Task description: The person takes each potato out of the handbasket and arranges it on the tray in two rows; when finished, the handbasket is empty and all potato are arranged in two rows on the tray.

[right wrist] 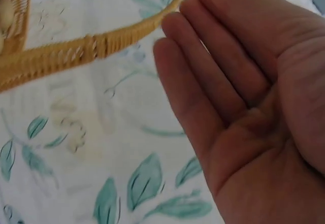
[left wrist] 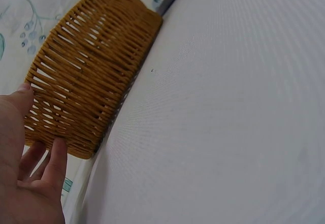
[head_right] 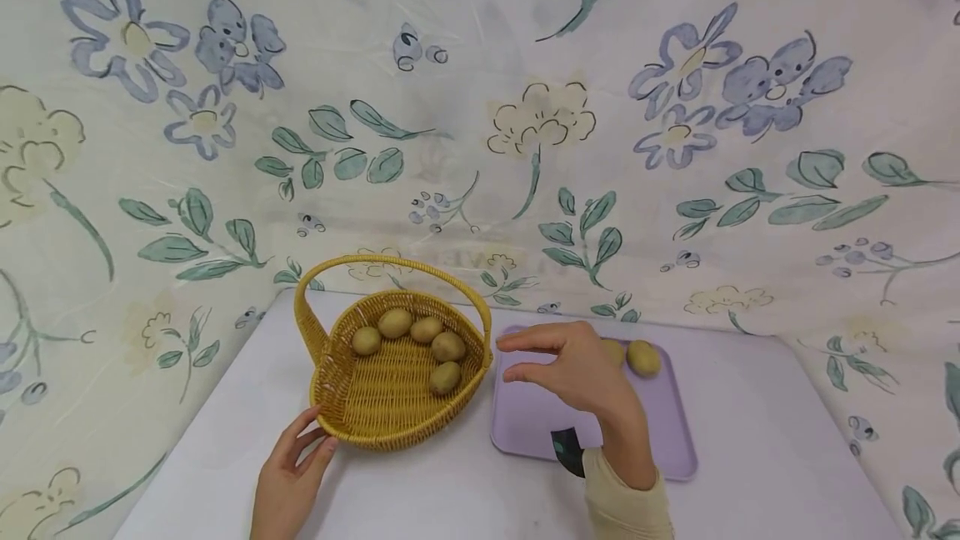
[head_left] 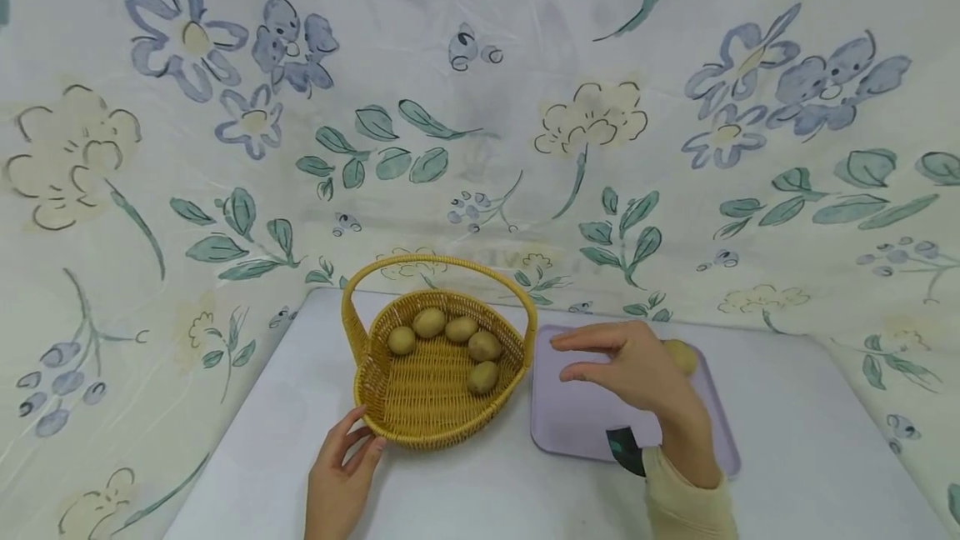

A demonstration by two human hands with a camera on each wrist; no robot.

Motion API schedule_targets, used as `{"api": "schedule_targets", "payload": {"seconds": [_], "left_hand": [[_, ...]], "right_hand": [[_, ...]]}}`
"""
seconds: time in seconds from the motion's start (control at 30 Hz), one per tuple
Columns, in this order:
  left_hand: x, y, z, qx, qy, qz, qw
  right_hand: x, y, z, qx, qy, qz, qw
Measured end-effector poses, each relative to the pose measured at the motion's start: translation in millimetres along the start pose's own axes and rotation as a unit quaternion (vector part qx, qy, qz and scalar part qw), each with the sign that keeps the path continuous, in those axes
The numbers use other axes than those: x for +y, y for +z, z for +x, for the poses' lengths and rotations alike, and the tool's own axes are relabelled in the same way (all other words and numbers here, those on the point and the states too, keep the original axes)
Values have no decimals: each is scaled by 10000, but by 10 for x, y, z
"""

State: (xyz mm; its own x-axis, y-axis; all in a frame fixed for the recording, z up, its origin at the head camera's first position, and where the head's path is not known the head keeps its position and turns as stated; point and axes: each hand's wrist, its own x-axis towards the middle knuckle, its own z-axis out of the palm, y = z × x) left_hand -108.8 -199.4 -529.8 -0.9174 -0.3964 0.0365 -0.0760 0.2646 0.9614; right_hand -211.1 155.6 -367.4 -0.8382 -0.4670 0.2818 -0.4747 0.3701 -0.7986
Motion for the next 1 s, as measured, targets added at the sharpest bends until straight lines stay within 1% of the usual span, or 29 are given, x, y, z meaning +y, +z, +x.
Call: {"api": "schedule_targets", "payload": {"seconds": [0.03,0.13,0.23,0.3,0.37,0.47,0.53,0.63,0.73,0.87,1.0], "left_hand": [[-2,-3,3,-11,6,-2,10000],[-14,-7,12,-23,23,-15,10000],[-22,-11,10,-3,65,52,10000],[-25,-16,12,18,94,81,9999],[-22,-23,11,23,99,77,9999],[-13,-32,9,17,40,57,10000],[-1,-37,1,-4,-16,62,10000],[12,-40,-9,-36,-81,94,9999],[15,-41,-19,-25,-90,114,9999],[1,-40,-14,-2,6,74,10000],[-10,-44,-4,-34,127,104,9999]], "right_hand": [[-36,14,52,-250,-136,16,9996],[-106,76,199,-715,-468,-174,9962],[-121,165,342,-1151,-798,-85,9901],[-124,235,430,-1390,-858,-87,9865],[-129,315,517,-1625,-766,-27,9837],[-144,434,636,-1925,-467,-27,9802],[-151,507,711,-2152,-302,52,9761],[-173,598,810,-2440,-140,-43,9697],[-223,687,878,-2590,-50,-267,9655],[-257,816,943,-2651,56,-624,9622],[-208,938,1018,-2739,224,-745,9586]]}}
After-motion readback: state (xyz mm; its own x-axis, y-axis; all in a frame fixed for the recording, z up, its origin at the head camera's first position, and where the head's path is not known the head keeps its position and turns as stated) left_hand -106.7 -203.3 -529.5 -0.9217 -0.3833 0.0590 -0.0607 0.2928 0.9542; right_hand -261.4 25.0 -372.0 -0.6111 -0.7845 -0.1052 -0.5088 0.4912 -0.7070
